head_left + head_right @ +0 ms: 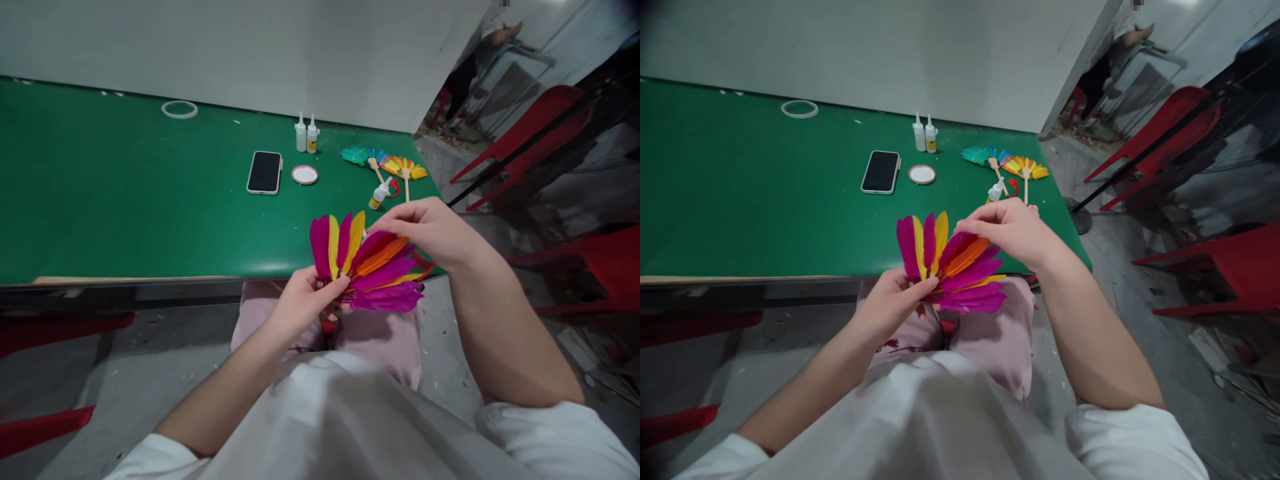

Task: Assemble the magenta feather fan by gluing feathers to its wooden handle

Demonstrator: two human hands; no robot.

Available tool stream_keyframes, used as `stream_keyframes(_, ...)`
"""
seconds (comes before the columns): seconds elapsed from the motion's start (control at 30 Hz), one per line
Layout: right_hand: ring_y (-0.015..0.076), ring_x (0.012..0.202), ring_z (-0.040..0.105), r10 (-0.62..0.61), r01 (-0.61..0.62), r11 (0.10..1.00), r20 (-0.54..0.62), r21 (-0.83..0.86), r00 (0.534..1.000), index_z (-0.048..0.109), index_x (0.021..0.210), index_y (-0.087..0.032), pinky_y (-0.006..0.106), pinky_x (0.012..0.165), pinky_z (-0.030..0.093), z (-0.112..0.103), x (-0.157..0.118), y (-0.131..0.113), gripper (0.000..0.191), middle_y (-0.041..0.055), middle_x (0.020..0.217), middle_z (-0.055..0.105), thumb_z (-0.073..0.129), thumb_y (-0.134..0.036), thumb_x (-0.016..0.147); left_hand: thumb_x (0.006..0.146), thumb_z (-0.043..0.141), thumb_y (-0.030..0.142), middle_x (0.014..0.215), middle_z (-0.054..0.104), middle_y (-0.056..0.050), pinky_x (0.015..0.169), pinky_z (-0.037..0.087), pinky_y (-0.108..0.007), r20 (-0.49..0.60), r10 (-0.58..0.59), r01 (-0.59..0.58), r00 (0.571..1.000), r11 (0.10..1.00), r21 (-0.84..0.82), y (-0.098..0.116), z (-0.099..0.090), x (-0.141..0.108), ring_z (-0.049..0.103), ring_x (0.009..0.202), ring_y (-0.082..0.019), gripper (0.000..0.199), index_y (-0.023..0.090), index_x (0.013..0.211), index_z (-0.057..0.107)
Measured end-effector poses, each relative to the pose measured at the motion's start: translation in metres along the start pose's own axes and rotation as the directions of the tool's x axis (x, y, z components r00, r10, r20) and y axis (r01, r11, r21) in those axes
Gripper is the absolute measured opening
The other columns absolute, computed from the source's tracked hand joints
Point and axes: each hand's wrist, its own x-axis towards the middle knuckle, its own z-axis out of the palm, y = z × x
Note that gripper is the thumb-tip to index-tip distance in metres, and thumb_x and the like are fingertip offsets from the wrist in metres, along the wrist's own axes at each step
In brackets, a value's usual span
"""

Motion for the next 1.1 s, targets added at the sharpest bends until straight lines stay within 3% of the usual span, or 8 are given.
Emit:
stream_keyframes(0.17,0.0173,0.074,0.064,-0.039,0.036,0.995,0.027,0.090,0.999,0.071,0.079,-0.022,0.029,0.068,0.048,0.000,-0.001,-0.001,0.022,0.0017,0.077,0.070,0.065,-0.042,0.071,0.074,0.063,0.036,0.069,0.065,-0.002,0.040,0.041,-0.016,-0.010,-0.021,0.021,1.000,1.000,0.007,0.003,0.001,-0.001,0.061,0.053,-0.011,0.026,0.013,0.085,0.058)
stream_keyframes(0.4,0.0172,0.074,0.064,-0.057,0.051,0.995,0.067,0.080,0.996,0.067,0.088,-0.022,0.030,0.067,0.050,0.000,-0.006,-0.005,0.024,0.0018,0.079,0.069,0.066,-0.038,0.070,0.074,0.062,0.037,0.066,0.063,-0.001,0.040,0.040,-0.017,0.018,0.015,-0.016,1.000,0.998,0.055,0.001,-0.001,0.000,0.059,0.050,-0.010,0.027,0.013,0.086,0.057)
stream_keyframes(0.63,0.0186,0.077,0.064,-0.075,0.074,0.997,0.024,0.038,0.997,0.064,0.098,-0.023,0.029,0.066,0.050,-0.003,-0.010,-0.006,0.031,0.0021,0.078,0.069,0.067,-0.034,0.069,0.075,0.062,0.036,0.071,0.063,0.000,0.040,0.040,-0.016,0.004,0.071,-0.071,0.997,0.996,0.058,-0.002,-0.001,0.000,0.059,0.050,-0.009,0.028,0.016,0.093,0.054)
stream_keyframes(0.97,0.0155,0.062,0.060,-0.012,0.012,0.994,0.002,-0.111,1.000,0.071,0.076,-0.019,0.026,0.054,0.046,-0.007,-0.012,-0.005,0.025,0.0024,0.069,0.068,0.064,-0.042,0.069,0.075,0.062,0.033,0.074,0.063,-0.001,0.042,0.042,-0.016,0.061,0.052,-0.055,0.997,0.997,0.049,0.000,0.000,0.000,0.060,0.055,-0.010,0.026,0.015,0.091,0.053)
stream_keyframes(1.1,0.0176,0.068,0.063,-0.024,0.026,0.996,0.018,-0.090,1.000,0.070,0.076,-0.019,0.028,0.059,0.050,-0.004,-0.013,-0.006,0.021,0.0035,0.074,0.069,0.066,-0.039,0.069,0.075,0.062,0.033,0.073,0.063,0.000,0.043,0.042,-0.016,0.056,0.055,-0.057,0.997,0.998,0.036,0.001,0.001,0.000,0.060,0.055,-0.009,0.024,0.015,0.090,0.055)
